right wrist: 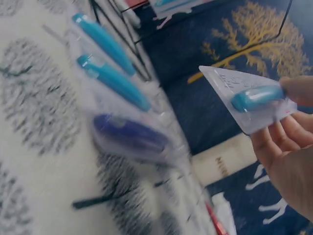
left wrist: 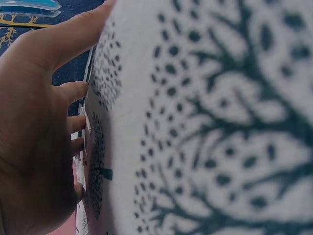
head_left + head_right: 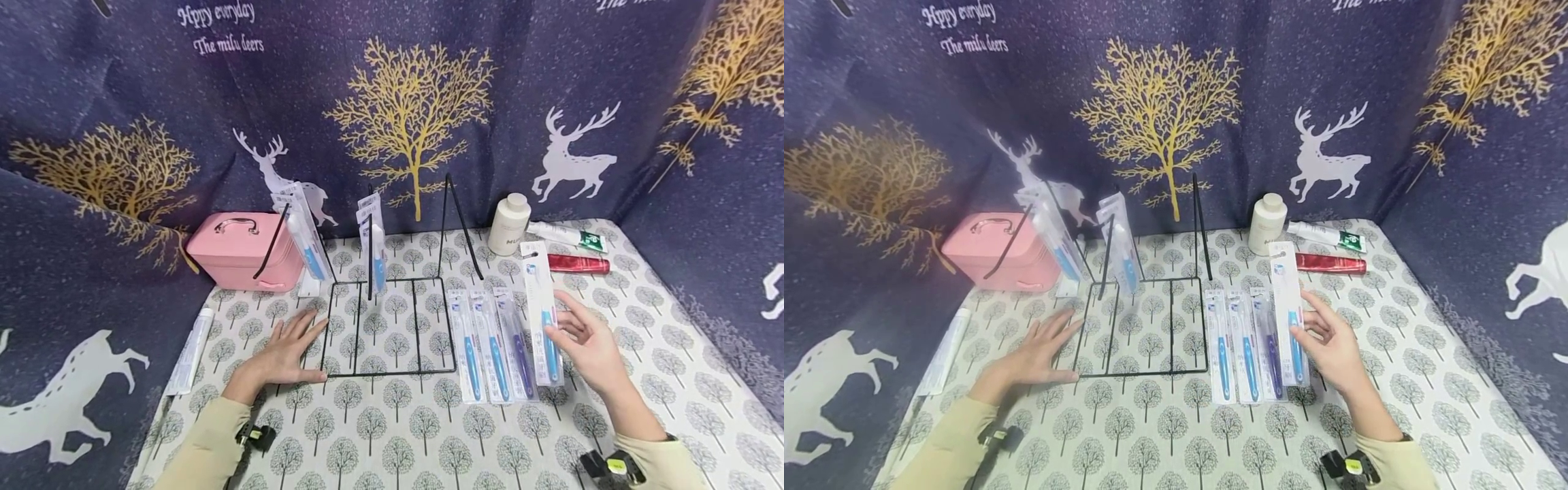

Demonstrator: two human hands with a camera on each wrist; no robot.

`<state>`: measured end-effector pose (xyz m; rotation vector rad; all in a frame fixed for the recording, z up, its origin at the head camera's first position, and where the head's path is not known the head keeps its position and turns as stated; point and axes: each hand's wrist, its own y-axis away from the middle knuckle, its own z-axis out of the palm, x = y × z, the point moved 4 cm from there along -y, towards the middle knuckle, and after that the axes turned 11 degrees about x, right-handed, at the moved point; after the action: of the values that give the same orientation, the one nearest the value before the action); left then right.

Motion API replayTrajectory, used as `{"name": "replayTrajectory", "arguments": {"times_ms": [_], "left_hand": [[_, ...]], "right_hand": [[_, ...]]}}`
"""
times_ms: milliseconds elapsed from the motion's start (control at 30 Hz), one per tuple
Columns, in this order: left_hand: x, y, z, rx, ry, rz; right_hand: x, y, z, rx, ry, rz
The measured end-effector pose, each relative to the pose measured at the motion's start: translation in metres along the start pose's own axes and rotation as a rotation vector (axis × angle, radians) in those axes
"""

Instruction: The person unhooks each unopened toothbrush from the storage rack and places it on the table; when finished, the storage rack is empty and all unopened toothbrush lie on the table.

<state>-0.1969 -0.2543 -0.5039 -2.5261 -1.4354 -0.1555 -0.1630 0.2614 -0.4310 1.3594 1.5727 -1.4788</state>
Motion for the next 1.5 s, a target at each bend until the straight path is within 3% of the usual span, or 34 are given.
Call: {"name": "replayTrajectory", "arguments": {"times_ms": [133, 300, 633, 933, 1133, 1500], "left_hand": [[-0.001, 0.0, 0.001, 0.006, 0.0, -0.002], [-0.001, 0.0, 0.0, -0.005, 0.008, -0.015], [-0.002, -0.001, 0.003, -0.005, -0.001, -0.006], [-0.003, -0.001, 0.003, -0.014, -0.011, -0.01], [-0.003, -0.003, 0.001, -0.006, -0.002, -0.012], [-0.003, -0.001, 0.003, -0.011, -0.007, -0.024]], "right_hand": [[0.021, 0.001, -0.006, 0.008, 0.141, 0.122], [0.044, 0.003, -0.008, -0.057, 0.266, 0.228], [0.068, 0.006, -0.006, -0.111, 0.401, 0.287], [0.065, 0.003, 0.0, -0.152, 0.582, 0.277], [0.063, 0.0, 0.0, -0.157, 0.729, 0.205], [0.059, 0.001, -0.002, -0.23, 0.88, 0.152]]}}
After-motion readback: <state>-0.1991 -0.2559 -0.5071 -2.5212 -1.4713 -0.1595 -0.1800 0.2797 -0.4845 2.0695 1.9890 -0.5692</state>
